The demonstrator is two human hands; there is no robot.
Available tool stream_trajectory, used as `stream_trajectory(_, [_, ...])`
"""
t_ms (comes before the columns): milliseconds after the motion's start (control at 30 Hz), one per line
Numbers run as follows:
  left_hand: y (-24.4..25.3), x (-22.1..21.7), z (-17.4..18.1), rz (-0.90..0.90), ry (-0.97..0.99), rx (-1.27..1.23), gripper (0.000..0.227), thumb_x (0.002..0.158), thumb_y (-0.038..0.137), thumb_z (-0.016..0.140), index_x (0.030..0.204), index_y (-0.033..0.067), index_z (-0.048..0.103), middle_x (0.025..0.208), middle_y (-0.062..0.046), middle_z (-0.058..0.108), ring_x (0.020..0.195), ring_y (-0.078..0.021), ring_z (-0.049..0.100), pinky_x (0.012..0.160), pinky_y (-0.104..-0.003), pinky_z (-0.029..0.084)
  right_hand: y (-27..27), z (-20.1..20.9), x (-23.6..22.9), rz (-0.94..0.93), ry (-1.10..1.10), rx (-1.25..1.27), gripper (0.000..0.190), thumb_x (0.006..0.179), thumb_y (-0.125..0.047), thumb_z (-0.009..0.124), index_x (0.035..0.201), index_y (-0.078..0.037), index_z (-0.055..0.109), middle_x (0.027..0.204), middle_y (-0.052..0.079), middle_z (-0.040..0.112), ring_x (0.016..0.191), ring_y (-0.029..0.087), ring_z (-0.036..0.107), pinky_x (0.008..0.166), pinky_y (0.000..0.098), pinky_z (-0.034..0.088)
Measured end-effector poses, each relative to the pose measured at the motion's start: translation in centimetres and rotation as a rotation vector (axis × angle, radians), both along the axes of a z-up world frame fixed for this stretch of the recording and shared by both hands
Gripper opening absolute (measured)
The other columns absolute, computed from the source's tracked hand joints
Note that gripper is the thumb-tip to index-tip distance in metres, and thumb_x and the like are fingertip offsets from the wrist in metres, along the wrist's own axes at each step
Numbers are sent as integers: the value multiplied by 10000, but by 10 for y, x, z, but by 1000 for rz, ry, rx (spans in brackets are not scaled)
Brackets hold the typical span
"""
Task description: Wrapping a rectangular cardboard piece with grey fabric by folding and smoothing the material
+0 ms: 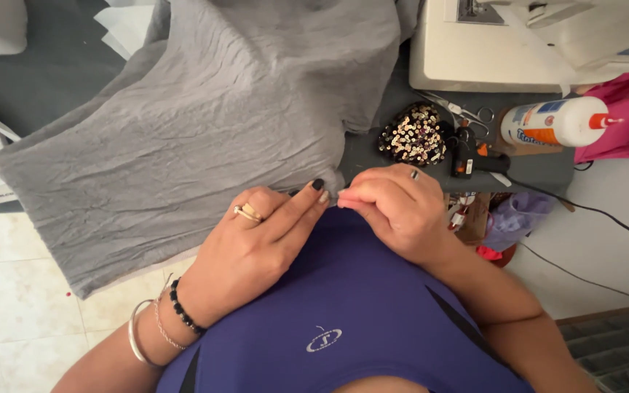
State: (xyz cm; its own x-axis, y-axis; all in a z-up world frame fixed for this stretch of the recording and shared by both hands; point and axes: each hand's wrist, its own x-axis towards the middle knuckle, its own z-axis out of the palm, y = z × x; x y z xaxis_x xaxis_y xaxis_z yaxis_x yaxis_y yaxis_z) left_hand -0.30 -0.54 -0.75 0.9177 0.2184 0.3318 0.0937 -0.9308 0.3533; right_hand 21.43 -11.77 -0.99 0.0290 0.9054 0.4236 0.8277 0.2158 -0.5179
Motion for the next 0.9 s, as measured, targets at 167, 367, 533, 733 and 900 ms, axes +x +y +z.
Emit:
stream_trajectory(167, [0,0,0,13,-3,84,325,1032,-16,590,1337,51,681,1407,-87,599,973,-232,548,804,-398,552,-5,-7,-2,-4,-75,62,71,997,-109,719,952,-57,738,982,102,696,827,230,696,766,361,573])
stream_trajectory(367, [-1,0,1,30,24,54,342,1041,12,579,1366,70,669,1423,-69,592,968,-240,583,831,-409,549,7,5,1,68,-105,54,141,1003,-160,713,914,-51,705,922,80,724,790,229,688,750,366,563])
stream_trajectory(533, [-3,-2,-3,39,33,57,343,1039,49,585,1365,97,680,1440,-51,593,987,-249,591,823,-412,552,10,12,0,127,-135,29,160,1011,-151,704,902,-39,671,906,86,703,789,227,674,748,361,572])
stream_trajectory(733, [-1,-2,-4,29,20,18,365,1027,40,581,1382,78,654,1435,-60,593,980,-266,602,866,-431,547,15,6,0,146,-120,42,132,1002,-111,713,907,-33,664,912,101,688,792,242,684,753,366,584])
stream_trajectory(900, [-1,-1,-2,19,-2,-14,335,1035,25,581,1362,45,653,1422,-83,597,975,-278,595,867,-442,537,11,-1,5,161,-60,29,124,969,-144,764,914,-55,697,911,77,718,793,223,691,747,350,571])
